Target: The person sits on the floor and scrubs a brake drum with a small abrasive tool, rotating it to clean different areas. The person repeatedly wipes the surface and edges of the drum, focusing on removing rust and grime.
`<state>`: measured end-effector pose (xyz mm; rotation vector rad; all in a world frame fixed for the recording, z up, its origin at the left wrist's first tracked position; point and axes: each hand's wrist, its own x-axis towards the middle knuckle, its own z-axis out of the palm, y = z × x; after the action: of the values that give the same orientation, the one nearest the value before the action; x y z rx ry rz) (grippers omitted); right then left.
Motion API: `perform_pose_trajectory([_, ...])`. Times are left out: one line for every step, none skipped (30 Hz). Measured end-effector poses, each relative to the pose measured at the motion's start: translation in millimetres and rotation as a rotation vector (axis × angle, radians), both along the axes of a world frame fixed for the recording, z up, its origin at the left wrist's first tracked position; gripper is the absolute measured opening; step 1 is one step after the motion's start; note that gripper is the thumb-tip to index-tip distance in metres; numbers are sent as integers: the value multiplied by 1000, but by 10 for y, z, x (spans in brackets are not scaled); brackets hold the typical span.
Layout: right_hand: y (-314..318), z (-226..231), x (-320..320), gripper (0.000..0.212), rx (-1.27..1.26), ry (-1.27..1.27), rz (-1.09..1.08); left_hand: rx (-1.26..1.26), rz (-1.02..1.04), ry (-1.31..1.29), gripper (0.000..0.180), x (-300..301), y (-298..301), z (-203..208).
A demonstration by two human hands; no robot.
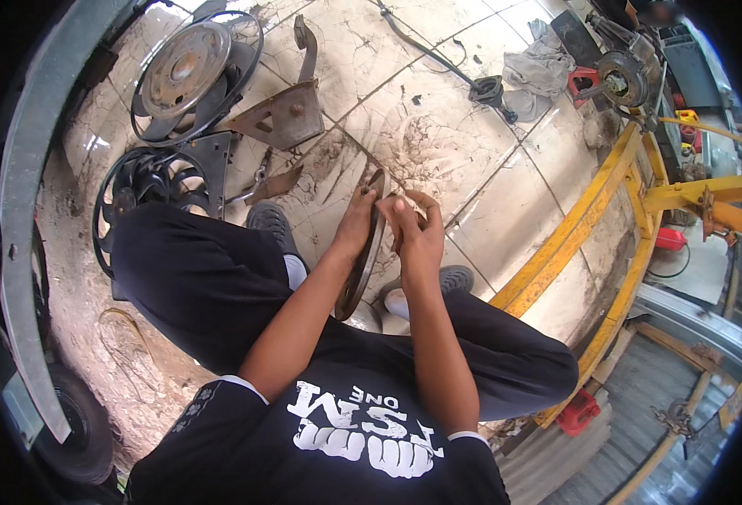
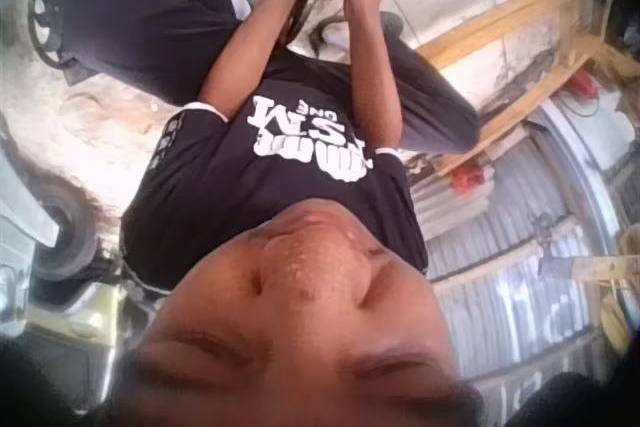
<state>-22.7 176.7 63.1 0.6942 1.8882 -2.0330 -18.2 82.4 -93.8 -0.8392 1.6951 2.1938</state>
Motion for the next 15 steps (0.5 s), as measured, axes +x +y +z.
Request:
perform_pose_trajectory([22, -12, 64, 37, 44, 23, 42, -74, -45, 45, 61, 48, 19, 49])
perform_pose_trajectory([32, -16, 123, 38, 76, 55, 67, -147, -80, 88, 67, 96, 38, 98])
perform_pose_trajectory([17, -21, 183, 38, 107, 86, 93, -201, -111, 29, 69, 132, 63, 147])
perform_pose_trajectory([-1, -10, 219, 39, 144, 122, 109, -201, -98, -53, 73, 105, 67, 359])
perform_pose_trajectory([-12, -117, 212, 37, 100, 193, 39, -202, -83, -133, 78, 78, 60, 585])
perform_pose_trajectory([5, -205, 151, 37, 145, 193, 50, -183, -99, -165, 79, 79, 39, 685])
perform_pose_trajectory([25, -283, 55, 37, 189, 195, 60, -166, -115, -194, 81, 82, 12, 752])
perform_pose_trajectory([12, -298, -53, 37, 230, 200, 74, -151, -126, -222, 83, 77, -10, 786])
perform_pose_trajectory([-3, -308, -118, 33, 89, 128, 33, -149, -126, -219, 84, 87, -3, 781])
perform_pose_trajectory([-34, -246, -148, 32, 79, 63, 59, -154, -116, -211, 86, 81, -15, 725])
perform_pose_trajectory([-49, -145, -97, 30, 67, -5, 77, -162, -115, -206, 88, 100, -29, 681])
perform_pose_trajectory([-39, -109, -16, 28, 54, -15, 111, -150, -86, -188, 89, 134, -41, 638])
perform_pose_trajectory([-19, -61, 72, 26, 46, -24, 138, -137, -69, -161, 89, 143, -44, 618])
perform_pose_trajectory([-4, -34, 174, 27, 21, -91, 124, -129, -50, -129, 89, 136, -55, 607])
perform_pose_trajectory([-49, -78, 221, 27, -55, -24, 75, -92, -3, -80, 87, 139, -53, 598])
